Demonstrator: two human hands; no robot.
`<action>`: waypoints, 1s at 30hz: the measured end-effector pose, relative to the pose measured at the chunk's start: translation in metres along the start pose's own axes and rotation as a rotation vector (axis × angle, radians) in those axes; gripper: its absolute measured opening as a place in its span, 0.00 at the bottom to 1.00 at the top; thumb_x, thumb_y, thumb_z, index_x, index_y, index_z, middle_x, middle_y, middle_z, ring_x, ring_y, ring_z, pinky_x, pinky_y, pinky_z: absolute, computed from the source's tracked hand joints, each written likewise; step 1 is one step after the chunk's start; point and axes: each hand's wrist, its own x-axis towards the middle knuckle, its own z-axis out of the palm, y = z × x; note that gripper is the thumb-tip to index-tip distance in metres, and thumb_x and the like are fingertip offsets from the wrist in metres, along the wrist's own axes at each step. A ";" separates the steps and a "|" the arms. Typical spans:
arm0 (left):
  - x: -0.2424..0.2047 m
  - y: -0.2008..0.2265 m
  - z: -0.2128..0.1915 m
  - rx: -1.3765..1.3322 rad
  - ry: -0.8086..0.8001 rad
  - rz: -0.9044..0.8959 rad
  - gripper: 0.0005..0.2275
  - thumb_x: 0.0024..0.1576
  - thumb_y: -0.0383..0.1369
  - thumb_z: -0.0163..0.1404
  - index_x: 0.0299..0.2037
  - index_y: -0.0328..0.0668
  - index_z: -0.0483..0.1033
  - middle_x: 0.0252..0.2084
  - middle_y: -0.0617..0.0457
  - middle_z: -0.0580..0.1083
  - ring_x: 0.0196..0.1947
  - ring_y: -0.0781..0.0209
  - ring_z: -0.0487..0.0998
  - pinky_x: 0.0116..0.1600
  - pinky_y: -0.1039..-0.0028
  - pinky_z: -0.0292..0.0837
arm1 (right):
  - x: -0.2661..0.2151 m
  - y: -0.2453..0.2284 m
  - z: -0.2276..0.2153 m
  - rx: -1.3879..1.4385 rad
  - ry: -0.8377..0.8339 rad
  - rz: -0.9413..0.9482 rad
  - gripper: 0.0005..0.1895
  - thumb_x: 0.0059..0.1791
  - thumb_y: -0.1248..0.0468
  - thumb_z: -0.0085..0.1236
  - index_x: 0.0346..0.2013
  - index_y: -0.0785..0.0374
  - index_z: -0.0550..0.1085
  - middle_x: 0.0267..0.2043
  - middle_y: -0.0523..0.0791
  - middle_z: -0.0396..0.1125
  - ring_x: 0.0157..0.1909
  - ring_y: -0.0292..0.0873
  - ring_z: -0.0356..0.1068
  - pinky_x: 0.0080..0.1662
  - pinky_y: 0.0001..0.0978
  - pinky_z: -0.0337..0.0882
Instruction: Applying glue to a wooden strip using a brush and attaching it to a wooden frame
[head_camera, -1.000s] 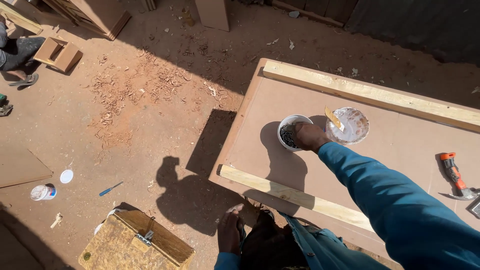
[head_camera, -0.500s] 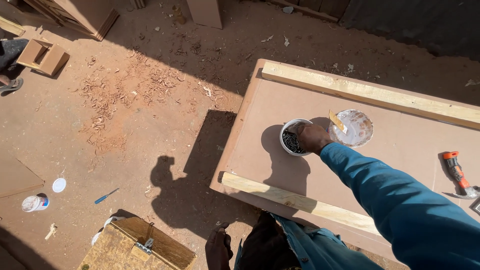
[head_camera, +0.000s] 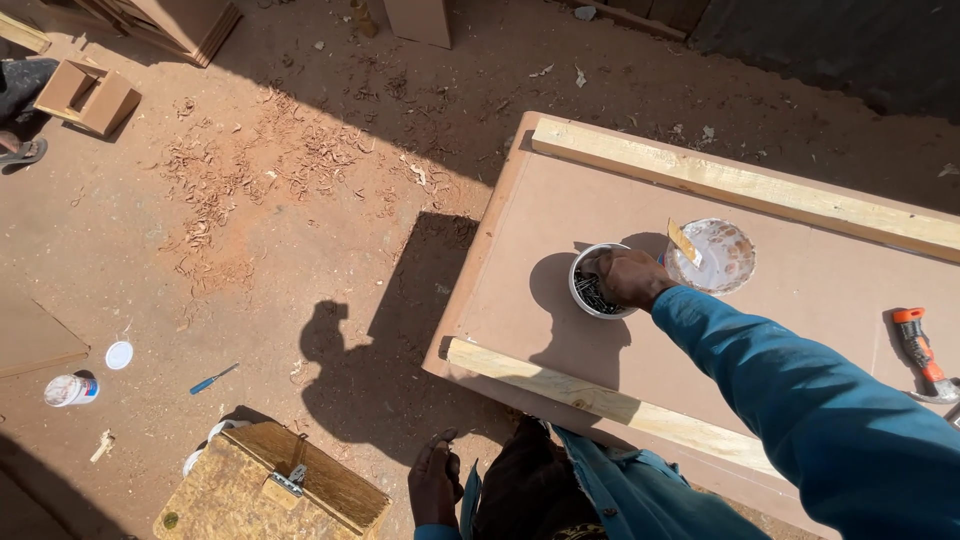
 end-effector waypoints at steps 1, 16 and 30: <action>0.002 -0.005 -0.003 -0.008 0.003 -0.014 0.13 0.58 0.29 0.41 0.43 0.38 0.81 0.16 0.54 0.57 0.13 0.67 0.47 0.19 0.77 0.39 | 0.000 0.001 0.001 -0.033 0.021 -0.046 0.21 0.47 0.61 0.41 0.55 0.44 0.69 0.53 0.44 0.67 0.52 0.49 0.68 0.52 0.42 0.69; -0.002 0.006 0.003 -0.134 0.043 -0.048 0.13 0.60 0.27 0.41 0.47 0.31 0.78 0.18 0.50 0.60 0.15 0.66 0.47 0.22 0.72 0.40 | -0.087 -0.020 -0.048 1.157 0.422 0.271 0.06 0.48 0.66 0.57 0.39 0.61 0.75 0.30 0.48 0.72 0.29 0.42 0.70 0.28 0.31 0.68; -0.025 0.010 0.033 0.030 -0.074 -0.018 0.15 0.61 0.30 0.40 0.51 0.34 0.77 0.20 0.49 0.62 0.17 0.62 0.52 0.23 0.69 0.47 | -0.120 -0.018 -0.040 1.771 0.364 0.370 0.11 0.52 0.72 0.41 0.43 0.69 0.73 0.46 0.53 0.71 0.49 0.51 0.71 0.53 0.39 0.71</action>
